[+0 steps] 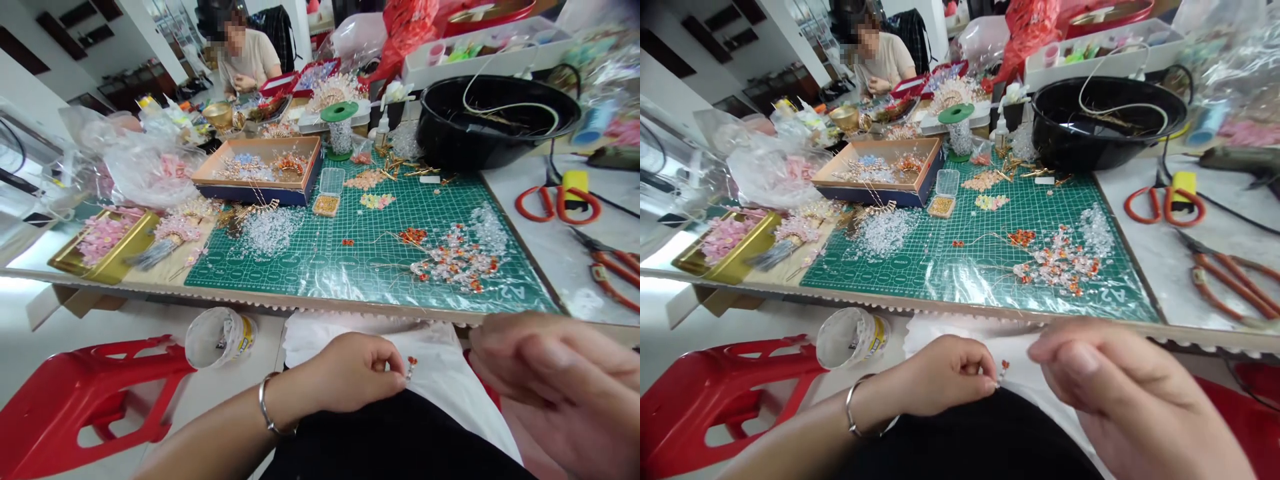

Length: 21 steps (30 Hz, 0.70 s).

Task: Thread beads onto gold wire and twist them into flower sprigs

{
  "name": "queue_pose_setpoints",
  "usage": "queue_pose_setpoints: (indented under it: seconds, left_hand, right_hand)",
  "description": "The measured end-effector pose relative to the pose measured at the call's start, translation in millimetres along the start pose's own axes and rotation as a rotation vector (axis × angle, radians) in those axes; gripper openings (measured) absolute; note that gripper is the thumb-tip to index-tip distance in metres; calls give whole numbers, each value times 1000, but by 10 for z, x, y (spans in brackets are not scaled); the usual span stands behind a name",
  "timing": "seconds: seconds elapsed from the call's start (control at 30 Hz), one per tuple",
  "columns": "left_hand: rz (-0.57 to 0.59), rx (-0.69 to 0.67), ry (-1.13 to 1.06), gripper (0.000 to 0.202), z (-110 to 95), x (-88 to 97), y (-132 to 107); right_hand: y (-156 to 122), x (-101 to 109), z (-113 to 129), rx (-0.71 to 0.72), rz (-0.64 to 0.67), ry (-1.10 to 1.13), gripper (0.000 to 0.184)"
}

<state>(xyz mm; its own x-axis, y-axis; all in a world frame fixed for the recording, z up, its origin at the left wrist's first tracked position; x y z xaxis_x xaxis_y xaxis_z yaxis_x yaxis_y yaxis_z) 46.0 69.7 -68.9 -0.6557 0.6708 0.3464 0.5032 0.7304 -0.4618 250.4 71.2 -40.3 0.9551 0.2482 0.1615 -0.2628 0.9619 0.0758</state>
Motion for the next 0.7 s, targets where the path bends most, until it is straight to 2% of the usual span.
queue_pose_setpoints:
  seconds: [0.07,0.13,0.2,0.27,0.33,0.47,0.53,0.63,0.7]
  left_hand:
    - [-200,-178,259,20,-180,178,-86]
    - [-379,-365,461,32,-399,342,-220]
    - [-388,-549,603,32,-577,394,-314]
    - [-348,-681,708,19,-693,383,-340]
    - [-330,-695,771,13,-758,365,-295]
    - [-344,-620,795,17,-854,340,-130]
    - [-382,-684,778,17,-906,319,-76]
    - [-417,-777,741,15,-941,279,-26]
    - [-399,-722,740,13,-955,280,23]
  right_hand:
    - [46,-93,-16,-126,64,43,29]
    - [97,-233,4,-267,153,17,32]
    - [140,-363,41,-367,243,32,38]
    - [168,-447,61,-434,321,93,42]
    - [183,-466,55,-477,370,151,48]
    - [169,-388,0,-557,421,222,58]
    - [147,-346,-44,-608,426,259,60]
    - [164,-267,-108,-551,314,331,62]
    - [179,-215,-169,-492,218,376,65]
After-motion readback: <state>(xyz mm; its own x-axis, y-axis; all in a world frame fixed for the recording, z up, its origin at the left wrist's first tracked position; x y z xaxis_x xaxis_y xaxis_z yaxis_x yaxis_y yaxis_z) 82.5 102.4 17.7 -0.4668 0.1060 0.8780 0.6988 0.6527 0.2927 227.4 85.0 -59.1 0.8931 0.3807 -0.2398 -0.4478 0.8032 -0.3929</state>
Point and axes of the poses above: each hand's wrist, its own y-axis towards the middle knuckle, its own x-axis out of the back of the hand, z = x × y, the point moved 5 cm from there along y, towards the middle knuckle, and after that the axes turned 8 degrees about y, right-handed, at the moved point
